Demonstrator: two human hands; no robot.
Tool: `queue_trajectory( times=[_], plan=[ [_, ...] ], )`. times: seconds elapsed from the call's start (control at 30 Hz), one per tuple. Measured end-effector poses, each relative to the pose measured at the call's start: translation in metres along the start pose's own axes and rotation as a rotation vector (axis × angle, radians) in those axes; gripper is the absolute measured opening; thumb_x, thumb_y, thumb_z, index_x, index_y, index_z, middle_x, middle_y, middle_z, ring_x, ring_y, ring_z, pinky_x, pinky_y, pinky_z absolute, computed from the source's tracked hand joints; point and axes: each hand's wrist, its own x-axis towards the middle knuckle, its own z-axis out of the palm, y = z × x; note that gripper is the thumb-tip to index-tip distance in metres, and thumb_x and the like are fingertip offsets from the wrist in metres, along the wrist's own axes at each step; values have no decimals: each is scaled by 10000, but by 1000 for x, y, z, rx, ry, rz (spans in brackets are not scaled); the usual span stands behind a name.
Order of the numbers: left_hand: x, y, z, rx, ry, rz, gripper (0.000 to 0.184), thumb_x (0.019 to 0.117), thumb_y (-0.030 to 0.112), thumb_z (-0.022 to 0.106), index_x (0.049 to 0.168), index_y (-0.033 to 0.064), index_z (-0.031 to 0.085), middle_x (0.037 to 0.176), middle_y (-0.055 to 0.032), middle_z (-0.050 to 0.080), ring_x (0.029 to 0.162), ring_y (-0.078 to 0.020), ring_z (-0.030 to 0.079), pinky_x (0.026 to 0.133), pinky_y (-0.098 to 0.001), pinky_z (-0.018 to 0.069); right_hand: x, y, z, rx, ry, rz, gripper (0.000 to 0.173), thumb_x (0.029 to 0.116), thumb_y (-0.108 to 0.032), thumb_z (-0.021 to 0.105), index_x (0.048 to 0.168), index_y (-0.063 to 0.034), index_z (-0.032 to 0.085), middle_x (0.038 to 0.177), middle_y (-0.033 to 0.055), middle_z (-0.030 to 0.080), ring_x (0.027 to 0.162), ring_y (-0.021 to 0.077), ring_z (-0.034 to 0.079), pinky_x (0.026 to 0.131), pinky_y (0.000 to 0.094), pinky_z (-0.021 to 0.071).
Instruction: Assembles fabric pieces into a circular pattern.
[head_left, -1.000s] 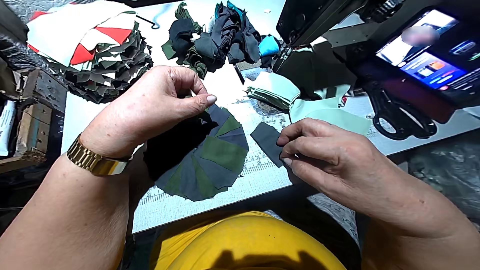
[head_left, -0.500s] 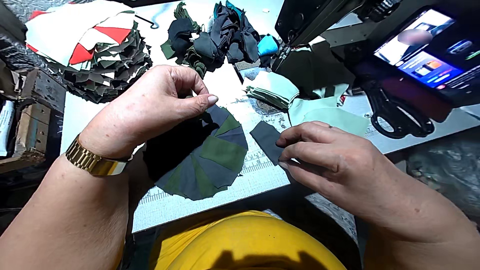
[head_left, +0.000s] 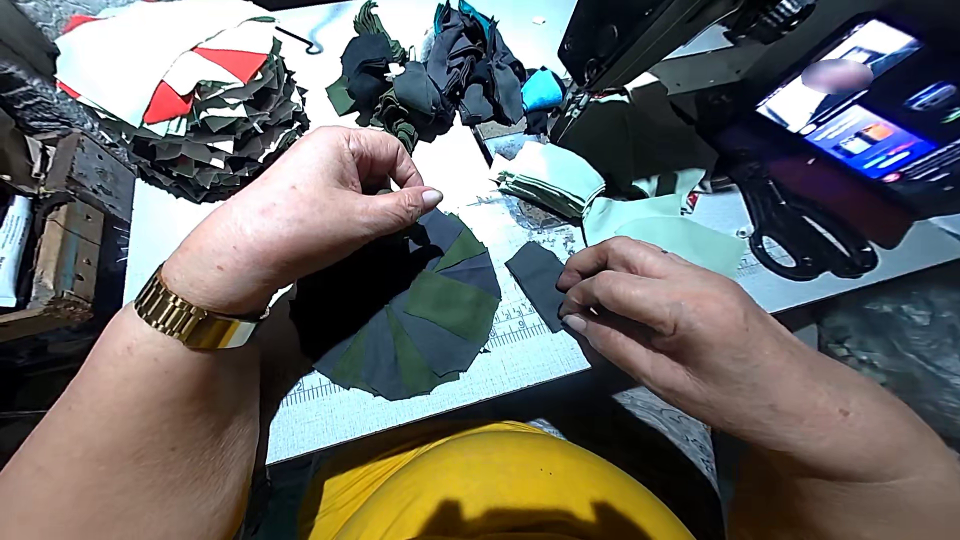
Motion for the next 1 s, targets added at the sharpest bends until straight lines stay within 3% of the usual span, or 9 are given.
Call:
queue_trajectory(
  times=[0.07,0.2,0.47,0.7,1.0],
  plan=[
    [0,0,0,-5,-1,-6,132,985,250,671,910,144,693,716,55,649,625,-13,592,550,-186,475,-2,0,-2,5,-18,20,176,914,-230,597,973,-145,739,1116,11,642,1011,118,616,831,277,530],
    [0,1,1,-1,-5,-12,120,980,247,678,914,147,689,720,58,652,627,-11,596,552,-183,478,-1,-2,0,-26,2,-3,154,887,-198,610,902,-147,755,1068,23,645,965,141,608,784,288,515],
    [0,0,1,10,-8,-6,133,983,259,675,904,153,692,706,62,647,609,-8,587,534,-182,469,2,-2,2,-41,3,-23,175,905,-166,560,871,-120,725,1053,42,640,958,157,605,780,297,510],
    [0,1,1,-7,-12,-1,123,982,239,677,904,144,688,711,62,647,619,-6,591,547,-173,473,5,-3,6,-130,13,-41,156,952,-134,532,929,-66,670,1031,83,629,944,220,615,776,340,515],
    [-1,1,1,-6,-9,2,118,982,238,676,912,144,690,702,59,643,604,-11,583,533,-180,464,1,-3,1,-14,-3,34,143,891,-196,603,907,-141,734,1084,15,634,975,126,609,791,270,526]
  ],
)
